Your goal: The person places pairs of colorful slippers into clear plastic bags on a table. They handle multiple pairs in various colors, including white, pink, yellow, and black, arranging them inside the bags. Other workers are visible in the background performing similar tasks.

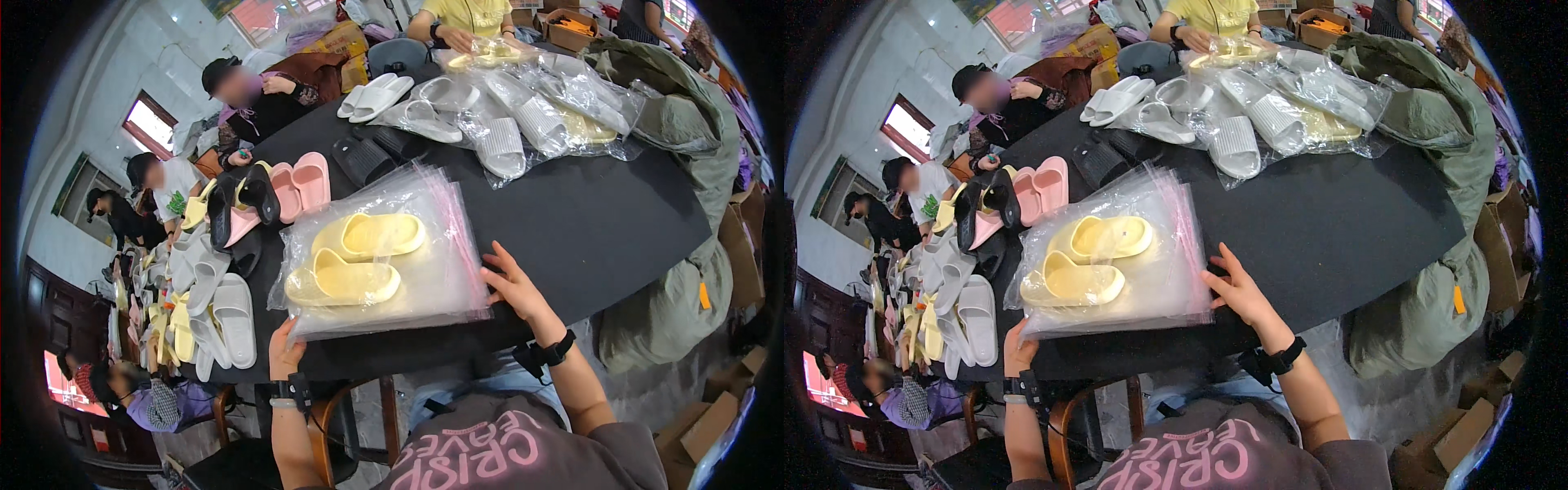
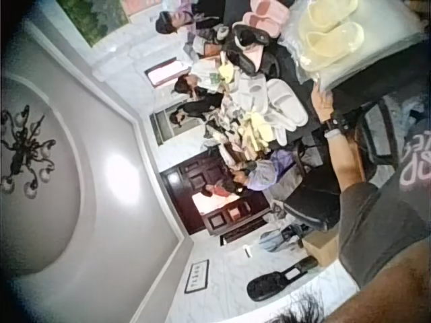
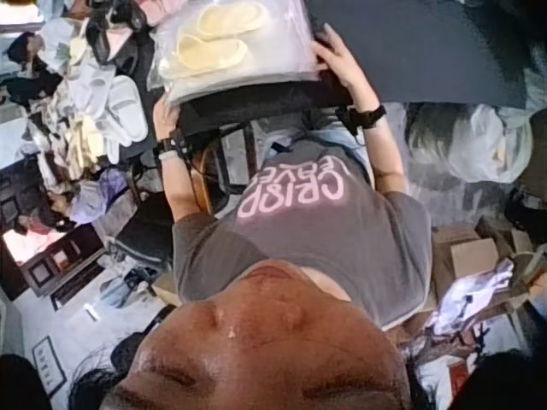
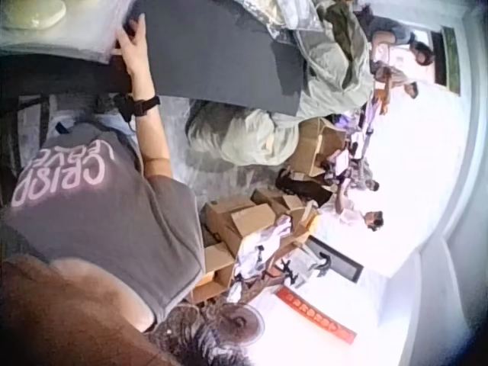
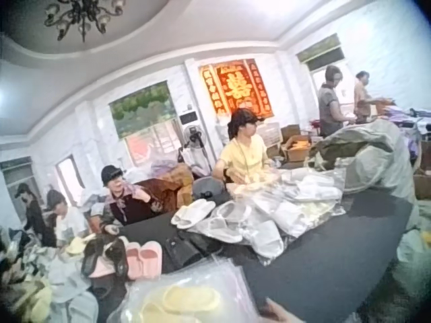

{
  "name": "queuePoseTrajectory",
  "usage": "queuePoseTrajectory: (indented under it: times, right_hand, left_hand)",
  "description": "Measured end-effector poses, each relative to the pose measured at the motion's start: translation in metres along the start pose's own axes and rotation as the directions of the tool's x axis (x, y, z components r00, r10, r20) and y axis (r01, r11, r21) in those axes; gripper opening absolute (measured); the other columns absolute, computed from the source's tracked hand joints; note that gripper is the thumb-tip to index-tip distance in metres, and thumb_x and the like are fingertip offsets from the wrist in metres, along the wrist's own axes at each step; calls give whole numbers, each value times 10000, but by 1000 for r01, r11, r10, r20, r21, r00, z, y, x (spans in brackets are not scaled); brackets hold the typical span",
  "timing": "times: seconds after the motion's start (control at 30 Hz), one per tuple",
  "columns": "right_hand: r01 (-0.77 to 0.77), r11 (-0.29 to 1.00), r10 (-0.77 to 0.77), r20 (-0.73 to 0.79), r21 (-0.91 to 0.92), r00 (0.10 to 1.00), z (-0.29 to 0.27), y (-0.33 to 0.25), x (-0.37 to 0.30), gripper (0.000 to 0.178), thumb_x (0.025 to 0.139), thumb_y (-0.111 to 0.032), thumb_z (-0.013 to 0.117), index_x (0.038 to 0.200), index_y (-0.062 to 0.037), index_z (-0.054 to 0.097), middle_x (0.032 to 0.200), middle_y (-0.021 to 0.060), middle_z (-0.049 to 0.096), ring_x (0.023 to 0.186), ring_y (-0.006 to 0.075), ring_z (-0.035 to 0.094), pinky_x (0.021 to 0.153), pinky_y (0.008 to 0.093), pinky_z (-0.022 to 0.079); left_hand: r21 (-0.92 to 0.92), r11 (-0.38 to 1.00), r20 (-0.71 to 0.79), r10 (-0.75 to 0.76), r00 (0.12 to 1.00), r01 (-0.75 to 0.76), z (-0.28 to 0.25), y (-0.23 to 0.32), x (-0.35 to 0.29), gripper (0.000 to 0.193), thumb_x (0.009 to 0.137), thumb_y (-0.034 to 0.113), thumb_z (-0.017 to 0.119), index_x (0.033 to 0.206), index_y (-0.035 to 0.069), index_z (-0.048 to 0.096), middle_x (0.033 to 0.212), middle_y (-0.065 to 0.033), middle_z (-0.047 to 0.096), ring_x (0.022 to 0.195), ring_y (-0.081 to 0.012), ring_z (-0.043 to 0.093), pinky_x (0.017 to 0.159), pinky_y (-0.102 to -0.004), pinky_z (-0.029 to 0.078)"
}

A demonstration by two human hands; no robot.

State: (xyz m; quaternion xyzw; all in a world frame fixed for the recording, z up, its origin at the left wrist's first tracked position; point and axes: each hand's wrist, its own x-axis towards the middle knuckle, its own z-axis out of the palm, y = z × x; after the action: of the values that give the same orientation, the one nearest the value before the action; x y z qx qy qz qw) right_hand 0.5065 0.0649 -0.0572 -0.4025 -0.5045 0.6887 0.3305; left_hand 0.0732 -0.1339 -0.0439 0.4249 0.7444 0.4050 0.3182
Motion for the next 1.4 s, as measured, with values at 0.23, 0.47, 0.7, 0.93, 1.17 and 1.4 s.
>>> queuePoseTrajectory:
  times: [0.23,0.47,0.7,0.93,1.17,1.4]
  right_hand:
    - [-163,910,215,96,-380,972,4,-28,1,788,904,-513,516,1430,13,256,945,171,633,753,166,626,592,282,492]
    - [-94,992,82,144,81,986,27,-16,20,666,864,-161,650,1409,-10,298,1095,127,573,934,171,568,773,292,482]
    - [100,992,-111,138,82,984,10,0,-9,672,816,-21,614,1413,-7,306,1340,114,459,1204,185,456,1027,327,373]
    - [165,972,-138,161,-169,977,-35,3,-53,688,871,-141,647,1425,11,269,1338,124,446,1157,153,464,939,265,428]
    - [114,917,-50,174,-382,984,-46,-8,-64,705,901,-260,618,1446,-29,233,1232,143,529,987,183,572,810,295,484]
    - [252,343,-482,61,-905,874,-35,-45,-70,698,815,-217,661,1405,-52,326,1186,162,531,1023,340,569,801,384,507]
  left_hand:
    - [-193,981,-11,-26,1000,23,3,0,-6,276,934,34,491,1188,-55,556,1093,-36,611,939,-82,567,770,-174,445]
    - [-150,989,-31,-14,999,9,6,-18,-14,351,926,82,502,1263,-14,526,1228,-65,568,1067,-129,545,901,-244,419]
    - [-562,827,54,9,998,23,28,-6,-29,413,931,69,471,1330,-25,422,1218,-104,568,1037,-191,581,889,-296,467]
    - [-539,768,122,-336,934,346,45,15,-65,366,855,74,594,1196,-18,497,995,-118,580,834,-238,581,747,-335,494]
    - [-220,974,-55,47,997,-58,53,27,-71,539,844,155,593,1332,8,419,1262,-174,475,1053,-265,489,871,-357,429]
    - [18,984,-352,172,920,-177,51,51,-76,634,856,156,626,1413,61,339,1348,-185,381,975,-265,502,820,-339,450]
